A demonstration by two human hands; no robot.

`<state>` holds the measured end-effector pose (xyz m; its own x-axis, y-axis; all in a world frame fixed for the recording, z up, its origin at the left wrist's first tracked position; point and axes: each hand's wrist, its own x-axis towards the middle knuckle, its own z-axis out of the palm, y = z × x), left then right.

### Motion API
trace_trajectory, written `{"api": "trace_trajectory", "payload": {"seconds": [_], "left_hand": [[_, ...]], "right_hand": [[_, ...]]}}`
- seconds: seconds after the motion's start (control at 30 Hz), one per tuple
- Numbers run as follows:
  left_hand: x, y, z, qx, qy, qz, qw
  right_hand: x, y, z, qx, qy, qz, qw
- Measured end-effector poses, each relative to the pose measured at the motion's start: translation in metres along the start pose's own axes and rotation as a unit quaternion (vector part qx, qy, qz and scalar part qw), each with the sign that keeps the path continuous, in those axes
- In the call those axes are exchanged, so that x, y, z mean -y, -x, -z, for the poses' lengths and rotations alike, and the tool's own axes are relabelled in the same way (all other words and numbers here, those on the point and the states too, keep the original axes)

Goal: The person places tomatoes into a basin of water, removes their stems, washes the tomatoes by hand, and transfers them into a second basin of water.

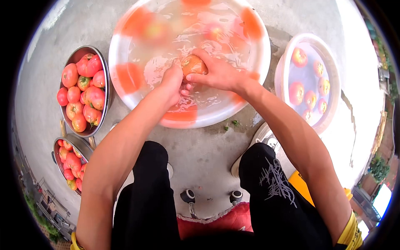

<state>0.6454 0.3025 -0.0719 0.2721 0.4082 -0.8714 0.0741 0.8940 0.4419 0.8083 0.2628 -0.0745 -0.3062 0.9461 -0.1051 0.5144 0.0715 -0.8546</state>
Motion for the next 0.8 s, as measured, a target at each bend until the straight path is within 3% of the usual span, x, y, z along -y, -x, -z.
{"api": "trace_trajectory", "payload": {"seconds": [0.03, 0.13, 0.2, 0.27, 0.33, 0.4, 0.43, 0.5, 0.6, 0.67, 0.73, 0.8], "left_hand": [[0.000, 0.002, -0.001, -0.013, -0.011, 0.002, 1.000], [0.001, 0.003, 0.000, -0.043, -0.046, -0.015, 0.998], [0.005, -0.003, 0.005, -0.028, -0.151, -0.086, 0.984], [0.001, 0.013, -0.010, -0.023, -0.111, -0.111, 0.987], [0.002, 0.011, -0.013, -0.015, -0.074, -0.136, 0.988], [0.013, -0.013, -0.007, 0.044, -0.018, -0.273, 0.961], [0.009, -0.004, -0.010, 0.044, -0.018, -0.273, 0.961], [-0.002, 0.023, -0.021, -0.038, -0.013, -0.165, 0.986], [0.002, 0.005, -0.008, -0.032, 0.005, -0.154, 0.988], [-0.001, 0.013, -0.006, -0.021, -0.006, -0.115, 0.993], [-0.003, 0.016, -0.007, -0.007, -0.019, -0.074, 0.997], [-0.005, 0.016, -0.008, -0.109, -0.135, -0.131, 0.976]], "right_hand": [[0.005, 0.000, 0.004, 0.037, -0.017, -0.073, 0.997], [0.013, 0.002, 0.012, 0.064, -0.009, -0.090, 0.994], [0.016, -0.002, 0.012, 0.057, 0.030, -0.123, 0.990], [0.017, -0.003, 0.013, 0.053, 0.066, -0.157, 0.984], [0.017, -0.004, 0.019, 0.031, -0.030, -0.217, 0.975], [0.019, -0.001, 0.019, 0.019, -0.077, -0.225, 0.971], [0.009, -0.002, 0.013, 0.000, -0.079, -0.188, 0.979], [0.007, -0.001, 0.010, -0.019, -0.080, -0.150, 0.985], [0.012, -0.001, 0.008, -0.006, -0.007, -0.117, 0.993], [0.006, -0.004, 0.004, -0.020, 0.038, 0.003, 0.999], [0.008, -0.002, 0.008, 0.022, 0.007, -0.045, 0.999], [0.017, -0.001, 0.012, 0.065, -0.024, -0.093, 0.993]]}}
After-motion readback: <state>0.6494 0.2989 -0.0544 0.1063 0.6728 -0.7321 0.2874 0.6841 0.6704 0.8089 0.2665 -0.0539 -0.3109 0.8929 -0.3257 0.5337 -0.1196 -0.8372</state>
